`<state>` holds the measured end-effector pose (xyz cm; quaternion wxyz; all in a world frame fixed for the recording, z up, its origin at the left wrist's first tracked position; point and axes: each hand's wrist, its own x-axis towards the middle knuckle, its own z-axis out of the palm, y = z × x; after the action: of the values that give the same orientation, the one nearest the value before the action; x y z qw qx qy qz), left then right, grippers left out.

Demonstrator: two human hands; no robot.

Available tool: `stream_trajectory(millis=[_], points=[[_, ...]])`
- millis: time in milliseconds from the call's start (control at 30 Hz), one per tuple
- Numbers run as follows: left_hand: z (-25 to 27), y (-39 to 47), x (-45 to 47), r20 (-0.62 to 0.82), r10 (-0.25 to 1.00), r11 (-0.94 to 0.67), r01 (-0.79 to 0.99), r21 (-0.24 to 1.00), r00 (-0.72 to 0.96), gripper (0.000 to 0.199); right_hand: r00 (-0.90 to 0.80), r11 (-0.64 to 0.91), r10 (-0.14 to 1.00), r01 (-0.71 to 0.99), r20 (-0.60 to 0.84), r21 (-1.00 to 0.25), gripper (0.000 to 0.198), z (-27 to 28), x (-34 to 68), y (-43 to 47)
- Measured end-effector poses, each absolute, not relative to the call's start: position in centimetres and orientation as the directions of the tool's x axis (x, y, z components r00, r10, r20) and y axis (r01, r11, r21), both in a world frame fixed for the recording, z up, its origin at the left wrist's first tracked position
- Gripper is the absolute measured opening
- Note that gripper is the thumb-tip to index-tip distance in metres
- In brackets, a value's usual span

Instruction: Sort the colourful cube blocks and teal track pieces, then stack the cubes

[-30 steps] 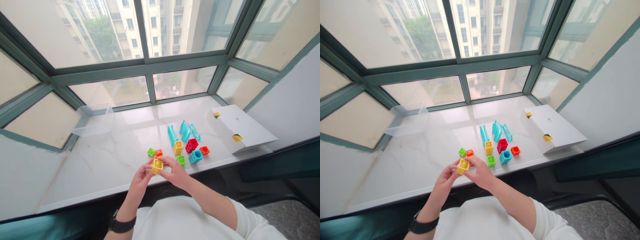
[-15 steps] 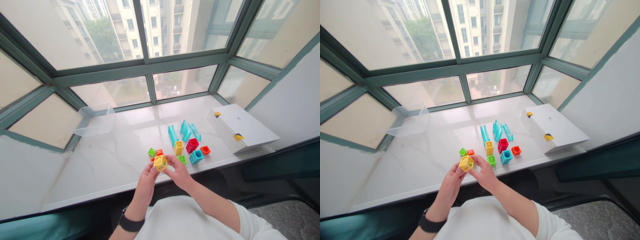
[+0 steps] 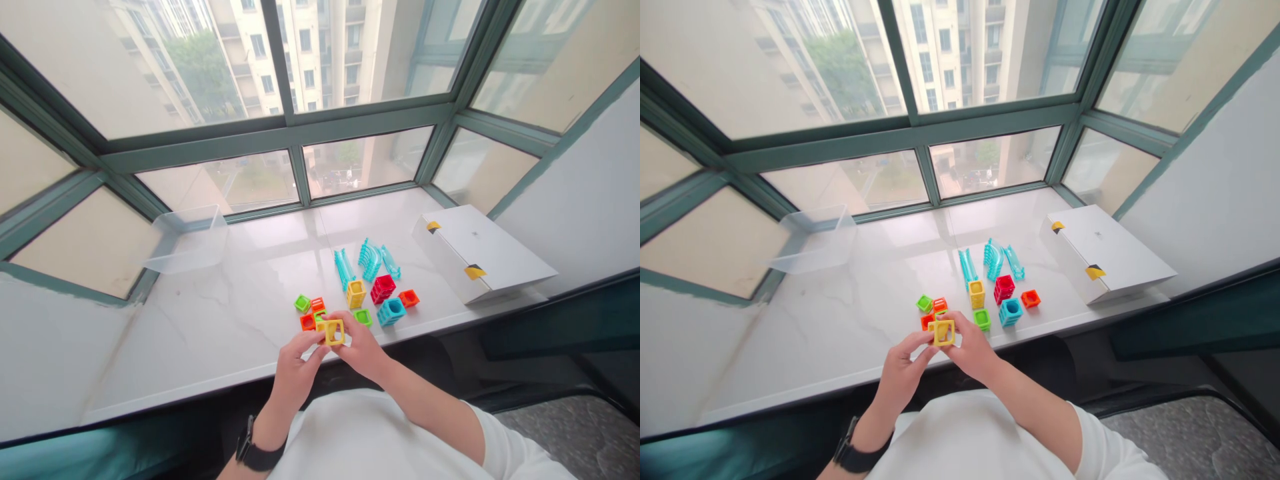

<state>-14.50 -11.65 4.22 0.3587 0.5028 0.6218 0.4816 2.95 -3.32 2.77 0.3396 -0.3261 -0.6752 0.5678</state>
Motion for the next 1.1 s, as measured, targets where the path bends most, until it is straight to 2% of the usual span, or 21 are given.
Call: stream_trajectory(millis=[133,300,433,567,667,867,1100], points=[[5.6,-11.8,-14.6,0.179,0.959,-0.087,0.372,0.924,-0.22,0.012,-0.588,0.199,0.803,0.109,0.099,-0.974,0.041,3.3,3.1,-3.4],[6.3,-12.0,-15.6,0.253,0.929,-0.134,0.392,0.91,-0.27,0.01,-0.55,0.064,0.834,0.012,0.047,-0.998,0.046,3.4,3.0,-3.5],[5.8,-12.1,-17.5,0.226,0.873,-0.098,0.298,0.95,-0.433,0.009,-0.53,0.005,0.847,-0.055,0.033,-0.998,0.047,3.5,3.3,-3.3],[5.4,-12.2,-18.9,0.197,0.784,-0.104,0.188,0.977,-0.588,0.019,-0.536,-0.024,0.842,-0.139,0.055,-0.99,0.05,3.7,3.5,-3.3],[5.3,-12.4,-19.2,0.165,0.747,-0.099,0.138,0.985,-0.644,0.023,-0.537,-0.022,0.841,-0.143,0.059,-0.99,0.051,3.9,3.5,-3.4],[5.0,-12.8,-18.3,0.083,0.84,-0.006,0.143,0.99,-0.537,0.021,-0.552,-0.012,0.832,-0.124,0.059,-0.992,0.054,3.9,3.5,-3.4],[5.4,-12.6,-17.1,0.074,0.928,0.004,0.209,0.978,-0.366,0.02,-0.537,0.011,0.841,-0.1,0.063,-0.995,0.055,3.8,3.8,-3.2]])
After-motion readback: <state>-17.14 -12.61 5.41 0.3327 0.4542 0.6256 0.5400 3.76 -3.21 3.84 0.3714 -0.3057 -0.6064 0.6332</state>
